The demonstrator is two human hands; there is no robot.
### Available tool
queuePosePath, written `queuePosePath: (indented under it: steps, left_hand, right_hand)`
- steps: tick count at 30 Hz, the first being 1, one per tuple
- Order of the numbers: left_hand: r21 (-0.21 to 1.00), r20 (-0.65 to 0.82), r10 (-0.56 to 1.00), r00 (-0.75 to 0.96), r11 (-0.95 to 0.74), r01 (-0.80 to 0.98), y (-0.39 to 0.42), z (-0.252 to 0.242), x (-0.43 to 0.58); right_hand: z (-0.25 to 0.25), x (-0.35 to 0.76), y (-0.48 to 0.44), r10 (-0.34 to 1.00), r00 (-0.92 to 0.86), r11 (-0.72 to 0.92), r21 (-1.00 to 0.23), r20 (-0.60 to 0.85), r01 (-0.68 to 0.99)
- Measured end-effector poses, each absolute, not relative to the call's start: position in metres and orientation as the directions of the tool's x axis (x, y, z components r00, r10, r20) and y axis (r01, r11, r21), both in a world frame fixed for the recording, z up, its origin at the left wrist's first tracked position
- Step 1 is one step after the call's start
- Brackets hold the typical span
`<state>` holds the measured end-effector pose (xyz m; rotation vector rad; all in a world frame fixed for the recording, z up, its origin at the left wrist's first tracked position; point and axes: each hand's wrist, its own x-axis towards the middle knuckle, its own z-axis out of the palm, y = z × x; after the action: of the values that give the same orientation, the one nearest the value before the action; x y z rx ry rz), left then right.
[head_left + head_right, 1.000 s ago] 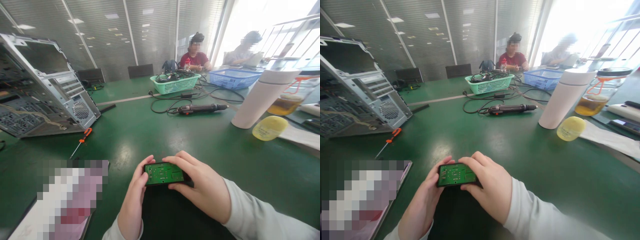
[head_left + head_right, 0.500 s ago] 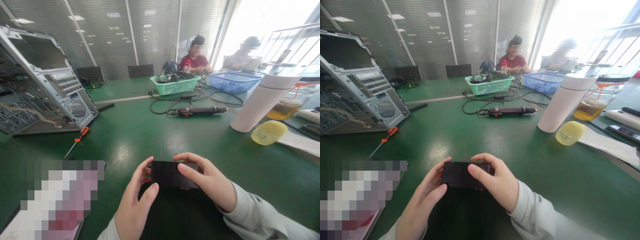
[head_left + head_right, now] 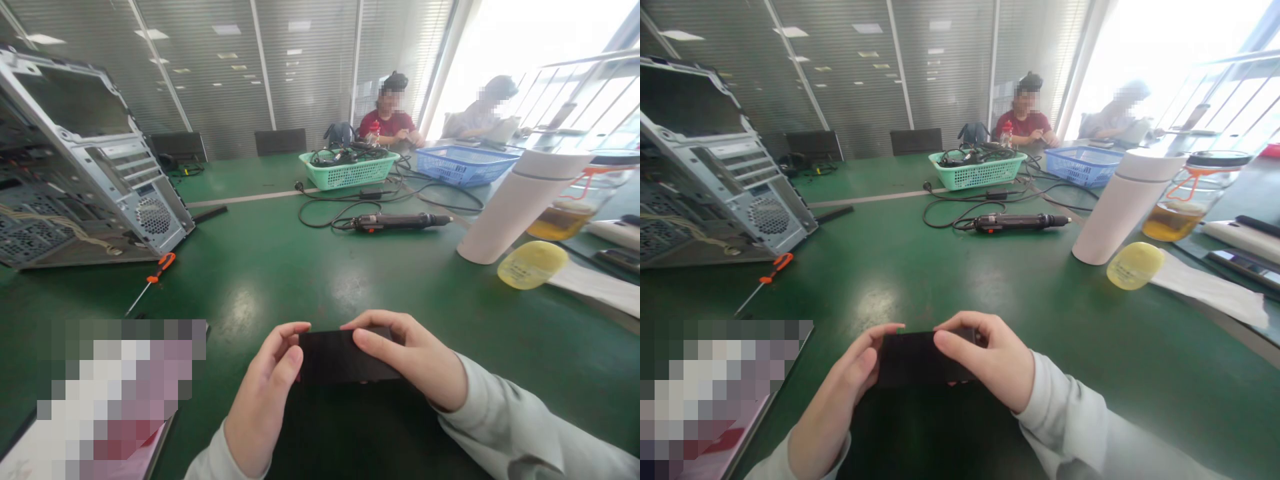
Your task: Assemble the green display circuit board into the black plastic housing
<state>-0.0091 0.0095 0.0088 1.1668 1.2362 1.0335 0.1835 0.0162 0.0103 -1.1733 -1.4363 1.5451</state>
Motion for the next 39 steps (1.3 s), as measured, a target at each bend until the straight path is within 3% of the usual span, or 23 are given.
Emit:
queuePosePath:
  steps: [4, 9, 13, 20, 23, 26, 31, 39]
  left_hand:
    - [0.988, -0.081, 0.993, 0.090, 0.068, 0.137, 0.011, 0.005, -0.011]
    - [0.990, -0.108, 0.980, 0.168, 0.090, 0.108, 0.012, 0.008, -0.013]
    - [0.989, -0.142, 0.969, 0.202, 0.129, 0.076, 0.011, 0.009, -0.012]
    - [0.967, -0.231, 0.917, 0.325, 0.253, -0.026, 0.011, 0.003, -0.015]
    - [0.942, -0.308, 0.904, 0.296, 0.334, -0.039, 0.012, 0.006, -0.014]
    - [0.945, -0.326, 0.916, 0.235, 0.324, 0.048, 0.010, 0.012, -0.013]
    - [0.928, -0.198, 0.935, 0.293, 0.082, 0.363, 0.004, 0.019, -0.009]
    - [0.914, -0.261, 0.918, 0.298, 0.136, 0.382, 0.011, 0.023, -0.010]
  right_hand:
    - [0.014, 0.192, 0.017, 0.922, -0.324, 0.315, -0.896, 0.211, 0.313]
    - [0.014, 0.194, 0.017, 0.838, -0.408, 0.516, -0.771, 0.363, 0.374]
    - [0.015, 0.192, 0.015, 0.853, -0.380, 0.496, -0.782, 0.357, 0.377]
    - [0.020, 0.193, 0.013, 0.906, -0.383, 0.319, -0.883, 0.178, 0.344]
    - [0.022, 0.193, 0.011, 0.915, -0.387, 0.255, -0.909, 0.117, 0.330]
    - [0.023, 0.191, 0.009, 0.915, -0.400, 0.198, -0.922, 0.051, 0.334]
    - [0.022, 0.189, 0.008, 0.920, -0.391, 0.151, -0.927, 0.005, 0.344]
    - [0.025, 0.191, 0.009, 0.945, -0.327, 0.136, -0.922, 0.012, 0.361]
